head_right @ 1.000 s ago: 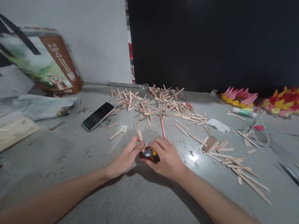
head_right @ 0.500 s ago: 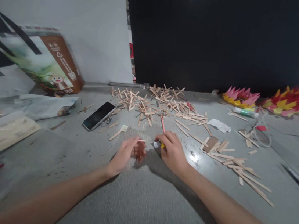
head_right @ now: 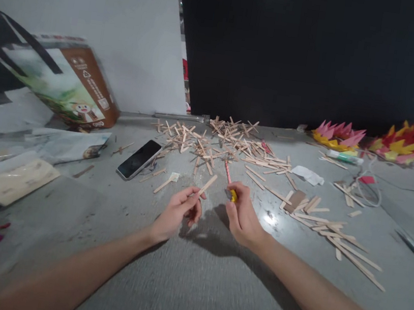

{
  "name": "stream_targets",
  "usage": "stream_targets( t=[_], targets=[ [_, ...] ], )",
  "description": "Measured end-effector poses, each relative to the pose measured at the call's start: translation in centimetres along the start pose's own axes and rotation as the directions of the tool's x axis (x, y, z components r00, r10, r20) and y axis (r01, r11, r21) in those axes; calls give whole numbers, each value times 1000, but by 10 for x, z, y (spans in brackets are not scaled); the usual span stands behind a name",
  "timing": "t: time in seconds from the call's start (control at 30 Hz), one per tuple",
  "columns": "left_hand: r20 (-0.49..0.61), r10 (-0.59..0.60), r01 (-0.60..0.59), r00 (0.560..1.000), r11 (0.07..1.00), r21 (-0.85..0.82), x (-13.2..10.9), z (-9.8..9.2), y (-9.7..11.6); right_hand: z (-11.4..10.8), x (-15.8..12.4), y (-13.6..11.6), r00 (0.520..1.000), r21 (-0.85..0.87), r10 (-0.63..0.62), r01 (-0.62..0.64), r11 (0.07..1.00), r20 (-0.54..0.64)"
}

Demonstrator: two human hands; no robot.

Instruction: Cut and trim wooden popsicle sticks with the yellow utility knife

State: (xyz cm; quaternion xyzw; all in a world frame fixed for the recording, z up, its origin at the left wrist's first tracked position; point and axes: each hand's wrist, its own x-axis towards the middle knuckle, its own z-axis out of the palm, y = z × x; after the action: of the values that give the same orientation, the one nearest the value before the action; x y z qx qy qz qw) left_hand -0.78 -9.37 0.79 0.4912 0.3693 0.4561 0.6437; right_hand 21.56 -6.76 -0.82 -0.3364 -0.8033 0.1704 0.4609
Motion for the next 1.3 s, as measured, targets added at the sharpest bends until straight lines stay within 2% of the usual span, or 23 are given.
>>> stream_targets(
  t=[0.13, 0.2, 0.33, 0.57, 1.3],
  targets=[
    [21, -11, 12, 1000, 1000, -22, -1, -1, -2, -1, 6, -5, 984, 9, -49, 48, 999, 171],
    [29, -22, 22, 999, 1000, -18, -2, 0, -3, 0, 10, -7, 973, -20, -91, 98, 995, 212],
    [28, -16, 15, 999, 999, 34, -3, 3, -2, 1, 13, -7, 972, -6, -130, 133, 991, 195],
    [54, 14, -18, 998, 996, 86, -2, 3, -1, -1, 15, -7, 987, 67, -105, 97, 993, 126],
    [89, 13, -22, 996, 995, 102, -4, 4, 0, -2, 14, -8, 984, 92, -87, 74, 993, 158]
  ],
)
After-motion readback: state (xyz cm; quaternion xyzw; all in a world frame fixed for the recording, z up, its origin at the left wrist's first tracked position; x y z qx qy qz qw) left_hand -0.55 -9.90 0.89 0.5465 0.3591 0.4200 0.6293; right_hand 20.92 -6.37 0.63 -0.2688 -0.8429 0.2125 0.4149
